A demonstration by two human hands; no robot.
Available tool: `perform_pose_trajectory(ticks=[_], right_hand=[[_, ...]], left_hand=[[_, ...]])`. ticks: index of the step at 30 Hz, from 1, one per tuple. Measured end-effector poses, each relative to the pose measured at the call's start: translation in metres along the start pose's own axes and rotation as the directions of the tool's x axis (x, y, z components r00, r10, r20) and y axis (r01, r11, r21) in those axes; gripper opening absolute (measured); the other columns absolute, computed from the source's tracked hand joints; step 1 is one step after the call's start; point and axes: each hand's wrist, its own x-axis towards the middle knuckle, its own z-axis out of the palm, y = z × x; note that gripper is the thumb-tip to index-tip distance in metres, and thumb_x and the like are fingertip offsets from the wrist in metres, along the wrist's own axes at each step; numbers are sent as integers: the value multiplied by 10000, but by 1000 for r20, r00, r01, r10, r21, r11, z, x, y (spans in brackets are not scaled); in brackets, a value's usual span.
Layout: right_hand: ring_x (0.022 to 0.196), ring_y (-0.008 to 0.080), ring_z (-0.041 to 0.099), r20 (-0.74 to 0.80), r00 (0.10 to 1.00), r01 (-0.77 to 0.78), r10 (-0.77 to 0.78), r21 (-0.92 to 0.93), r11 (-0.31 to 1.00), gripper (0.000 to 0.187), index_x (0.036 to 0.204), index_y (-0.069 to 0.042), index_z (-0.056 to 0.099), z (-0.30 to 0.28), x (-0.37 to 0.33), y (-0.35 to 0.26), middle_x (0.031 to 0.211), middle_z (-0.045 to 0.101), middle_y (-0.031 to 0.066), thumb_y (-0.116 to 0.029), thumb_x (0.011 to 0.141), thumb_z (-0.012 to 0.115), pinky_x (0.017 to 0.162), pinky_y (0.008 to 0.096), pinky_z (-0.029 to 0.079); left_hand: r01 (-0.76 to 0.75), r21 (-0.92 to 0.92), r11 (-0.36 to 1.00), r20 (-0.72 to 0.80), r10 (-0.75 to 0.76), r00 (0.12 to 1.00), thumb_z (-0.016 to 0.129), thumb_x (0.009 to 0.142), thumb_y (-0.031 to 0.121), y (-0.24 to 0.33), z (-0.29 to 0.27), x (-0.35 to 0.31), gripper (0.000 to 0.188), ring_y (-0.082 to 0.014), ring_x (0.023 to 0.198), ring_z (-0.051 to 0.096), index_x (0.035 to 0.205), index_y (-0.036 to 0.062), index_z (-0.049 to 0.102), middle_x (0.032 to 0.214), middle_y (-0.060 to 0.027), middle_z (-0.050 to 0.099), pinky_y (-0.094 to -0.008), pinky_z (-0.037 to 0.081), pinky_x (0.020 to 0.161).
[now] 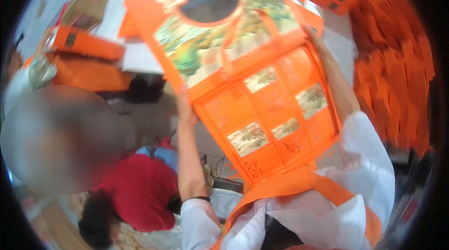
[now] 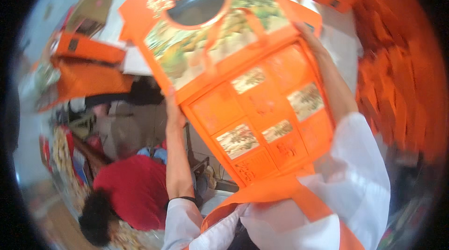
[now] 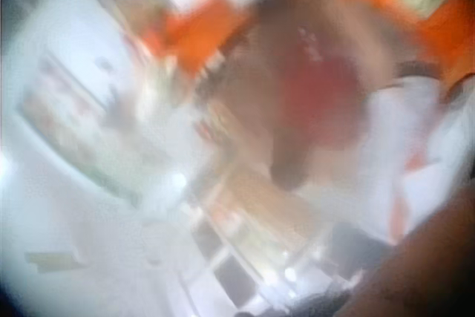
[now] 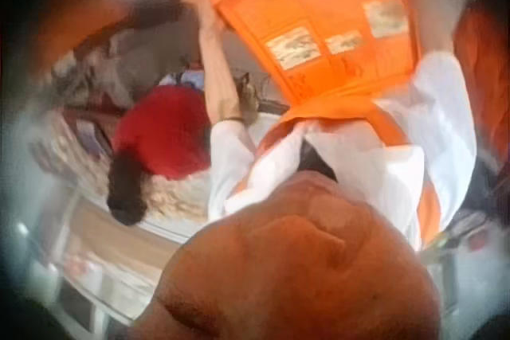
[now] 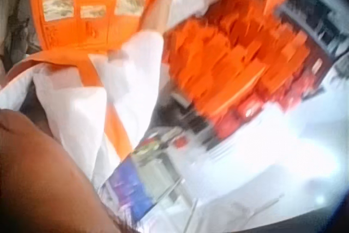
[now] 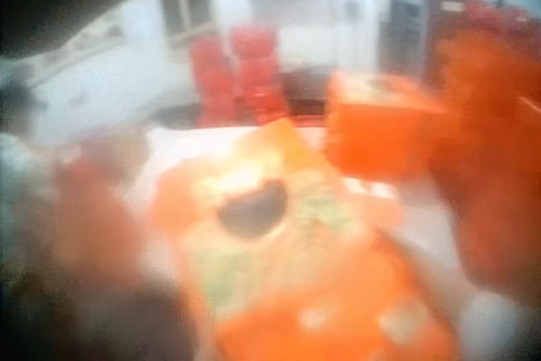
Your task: The person assembles orange cardboard gift boxes by folding the flaps and inserting inner trays. They repeatedly pick up flat box components, fold them into shape, and place the finished boxes on a stack.
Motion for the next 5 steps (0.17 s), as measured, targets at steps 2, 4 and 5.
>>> perform_pose_trajectory(ticks=[2,4,5], right_hand=[[1016,168,526,-3,1000,0,0,77,997,623,1185,-84,478,0,-6,3,1112,549,59,-492,740,631,877,318,437],[1061,170,490,104,994,-63,41,220,973,658,1267,-85,375,-14,-3,8,1180,489,55,-424,766,633,905,307,409],[1084,171,471,157,986,-99,54,293,951,685,1308,-85,324,-24,5,19,1214,459,53,-391,779,634,919,301,394]], left_hand=[[-4,78,997,-45,7,999,390,922,351,-1,-6,2,458,-206,1064,501,1263,49,351,1168,-80,493,-373,429,885],[-63,94,994,12,62,998,407,913,357,-11,-19,15,526,-220,1115,465,1335,80,261,1246,-84,432,-385,396,927],[-15,82,997,113,5,994,434,896,383,-4,-8,13,592,-217,1183,403,1367,116,194,1307,-80,366,-390,348,980]])
